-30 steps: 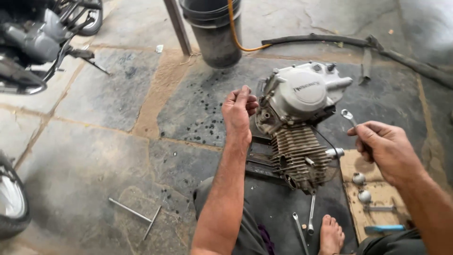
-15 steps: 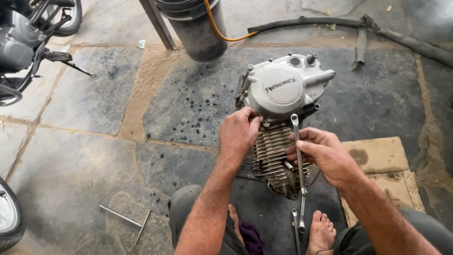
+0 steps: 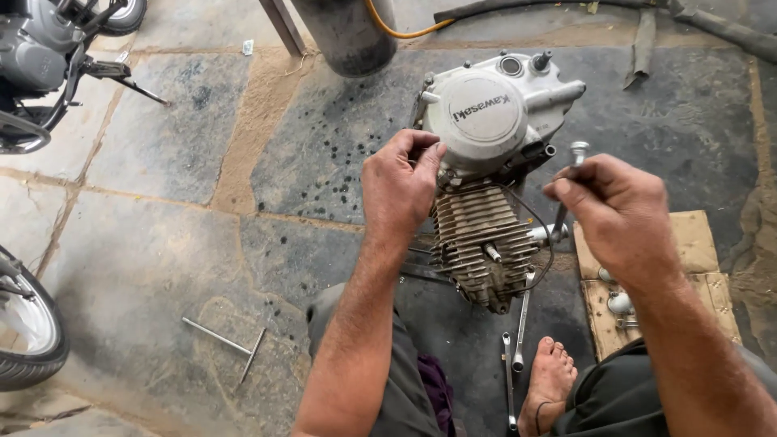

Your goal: Assembling and tightening bolts on a motorcycle engine block using various wrenches.

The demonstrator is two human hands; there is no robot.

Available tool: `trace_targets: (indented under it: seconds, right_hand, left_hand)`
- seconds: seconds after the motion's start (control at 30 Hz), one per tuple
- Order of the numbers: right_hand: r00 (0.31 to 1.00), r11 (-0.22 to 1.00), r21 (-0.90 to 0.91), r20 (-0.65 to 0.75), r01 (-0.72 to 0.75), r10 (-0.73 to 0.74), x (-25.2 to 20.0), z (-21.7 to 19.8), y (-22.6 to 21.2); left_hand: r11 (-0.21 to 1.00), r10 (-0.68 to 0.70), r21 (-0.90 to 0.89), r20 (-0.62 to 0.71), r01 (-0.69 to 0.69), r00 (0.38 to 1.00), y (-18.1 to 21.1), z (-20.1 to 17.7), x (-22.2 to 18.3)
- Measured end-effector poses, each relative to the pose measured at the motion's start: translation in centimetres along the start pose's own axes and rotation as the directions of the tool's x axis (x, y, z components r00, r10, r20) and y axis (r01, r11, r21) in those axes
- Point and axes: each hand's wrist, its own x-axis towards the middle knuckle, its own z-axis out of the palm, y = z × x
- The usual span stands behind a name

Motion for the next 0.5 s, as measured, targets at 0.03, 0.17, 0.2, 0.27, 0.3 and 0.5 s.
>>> trace_targets:
  seconds: [0.03,0.17,0.2,0.27,0.3,0.5]
  right_hand:
    - [0.998,0.987,-0.156,-0.056,0.022,-0.031,-0.4,-0.3,-0.1]
    - [0.985,0.897,-0.441,-0.163,-0.020,-0.058,-1.5,-1.5,0.8]
    - [0.985,0.895,-0.445,-0.162,-0.019,-0.059,-1.8,-1.6,1.1]
    - [0.980,0.937,-0.339,-0.197,-0.083,0.015,-2.2,-1.9,1.5]
    - [0.981,0.934,-0.347,-0.196,-0.082,0.013,-2.1,-2.1,1.9]
    - [0.980,0.997,0.064,-0.194,-0.034,0.046,-1.9,-3.7,3.3]
  left_hand:
    - [0.998,-0.017,0.053,0.000,0.017,1.000,-1.1,0.0,0.1]
    - [0.978,-0.088,0.189,0.009,0.085,0.996,-3.7,-0.2,0.5]
    - [0.979,-0.089,0.184,0.007,0.087,0.996,-4.4,0.2,0.4]
    - [0.970,-0.070,0.237,0.036,0.059,0.997,-5.9,1.1,0.3]
    - [0.971,-0.072,0.229,0.035,0.062,0.997,-5.9,1.5,0.2]
    - [0.951,0.082,0.291,0.095,-0.106,0.992,-6.7,3.3,-0.8]
